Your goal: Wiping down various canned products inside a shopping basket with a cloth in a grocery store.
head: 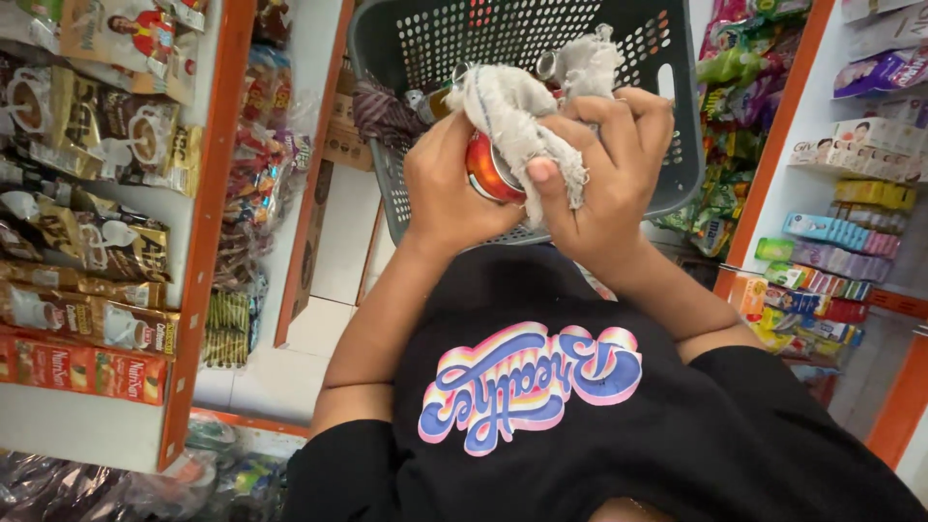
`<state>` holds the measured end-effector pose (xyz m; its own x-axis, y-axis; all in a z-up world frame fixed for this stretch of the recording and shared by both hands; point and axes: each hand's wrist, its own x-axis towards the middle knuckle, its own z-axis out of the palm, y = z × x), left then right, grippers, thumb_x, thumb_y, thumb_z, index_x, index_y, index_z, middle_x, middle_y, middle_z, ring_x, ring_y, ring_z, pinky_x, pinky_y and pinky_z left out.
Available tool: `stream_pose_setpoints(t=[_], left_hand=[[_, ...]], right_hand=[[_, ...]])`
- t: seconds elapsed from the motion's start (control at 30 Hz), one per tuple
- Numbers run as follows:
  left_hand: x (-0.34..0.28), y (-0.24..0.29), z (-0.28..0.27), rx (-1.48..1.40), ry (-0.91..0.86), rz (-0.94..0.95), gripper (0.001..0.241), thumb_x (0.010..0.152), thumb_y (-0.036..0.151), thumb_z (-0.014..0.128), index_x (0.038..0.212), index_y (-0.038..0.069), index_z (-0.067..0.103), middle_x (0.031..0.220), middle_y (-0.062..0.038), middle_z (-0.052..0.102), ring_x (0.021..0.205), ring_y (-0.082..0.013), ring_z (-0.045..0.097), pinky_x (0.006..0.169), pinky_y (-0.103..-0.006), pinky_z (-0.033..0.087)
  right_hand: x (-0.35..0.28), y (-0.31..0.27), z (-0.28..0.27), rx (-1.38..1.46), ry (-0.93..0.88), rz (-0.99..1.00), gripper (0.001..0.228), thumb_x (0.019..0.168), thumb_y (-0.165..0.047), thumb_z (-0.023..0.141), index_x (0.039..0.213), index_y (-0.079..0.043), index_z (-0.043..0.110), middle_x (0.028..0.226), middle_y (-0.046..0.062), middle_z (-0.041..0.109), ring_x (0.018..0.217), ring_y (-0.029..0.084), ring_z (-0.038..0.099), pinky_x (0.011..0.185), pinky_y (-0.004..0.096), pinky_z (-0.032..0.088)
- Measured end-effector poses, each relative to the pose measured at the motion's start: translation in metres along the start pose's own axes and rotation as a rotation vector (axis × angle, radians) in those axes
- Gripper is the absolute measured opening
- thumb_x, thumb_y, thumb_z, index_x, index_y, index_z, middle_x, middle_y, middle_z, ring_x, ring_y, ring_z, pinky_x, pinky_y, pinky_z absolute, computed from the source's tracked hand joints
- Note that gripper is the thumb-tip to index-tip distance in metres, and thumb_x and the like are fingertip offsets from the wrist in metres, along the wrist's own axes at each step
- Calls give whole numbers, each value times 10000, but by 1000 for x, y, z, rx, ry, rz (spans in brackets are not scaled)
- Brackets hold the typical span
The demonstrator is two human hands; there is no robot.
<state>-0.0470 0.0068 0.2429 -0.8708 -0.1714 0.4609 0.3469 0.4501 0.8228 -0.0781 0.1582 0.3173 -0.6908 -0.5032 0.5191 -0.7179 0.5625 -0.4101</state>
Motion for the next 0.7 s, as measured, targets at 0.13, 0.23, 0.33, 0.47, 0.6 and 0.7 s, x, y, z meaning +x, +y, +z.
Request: stream_pose_setpoints(t=[0.13,0.23,0.33,0.47,0.6,0.7], left_hand=[[0,3,-1,102,65,27,810,570,199,937,1267,1,575,1124,-139,720,935,-321,722,882,-405,593],[5,9,-5,70,8,45,763,608,264,967,1232,28,597,1140,-146,706,995,-354,707,942,-446,560],[8,5,-2,-103,-78,35,713,583,179,930,1179,-6,585,1023,-163,710,854,-353,696,827,-414,568],[5,-2,3,-174,-112,-28,695,603,136,912,1201,-6,589,1040,-146,710,877,-309,694,837,-383,569],[-2,-9,7,-338,-185,-182,666,648,38,874,1252,-4,598,1078,-108,710,929,-209,685,860,-313,568],[6,1,-2,-356,-249,-208,584,709,51,825,1251,4,612,1098,-98,727,940,-185,685,860,-309,562]], right_hand=[[-13,9,-3,75,17,10,227,986,-130,612,1043,77,685,1081,201,626,1099,402,436,1037,512,374],[-15,19,-9,296,-23,72,263,983,-159,539,912,78,629,1025,204,618,1102,384,449,1009,517,396],[-3,17,-16,322,16,90,338,1025,-258,491,964,38,642,1129,174,578,1179,361,344,1112,527,286],[5,12,-18,321,-165,-51,274,938,-236,654,1111,-60,773,1248,179,598,1230,376,320,1175,523,206],[1,15,-22,393,-205,-105,228,922,-216,635,949,-31,766,1208,144,634,1196,386,369,1133,514,294],[-4,20,-23,390,-178,-72,250,928,-229,595,871,-20,719,1166,149,650,1205,382,360,1133,509,291]])
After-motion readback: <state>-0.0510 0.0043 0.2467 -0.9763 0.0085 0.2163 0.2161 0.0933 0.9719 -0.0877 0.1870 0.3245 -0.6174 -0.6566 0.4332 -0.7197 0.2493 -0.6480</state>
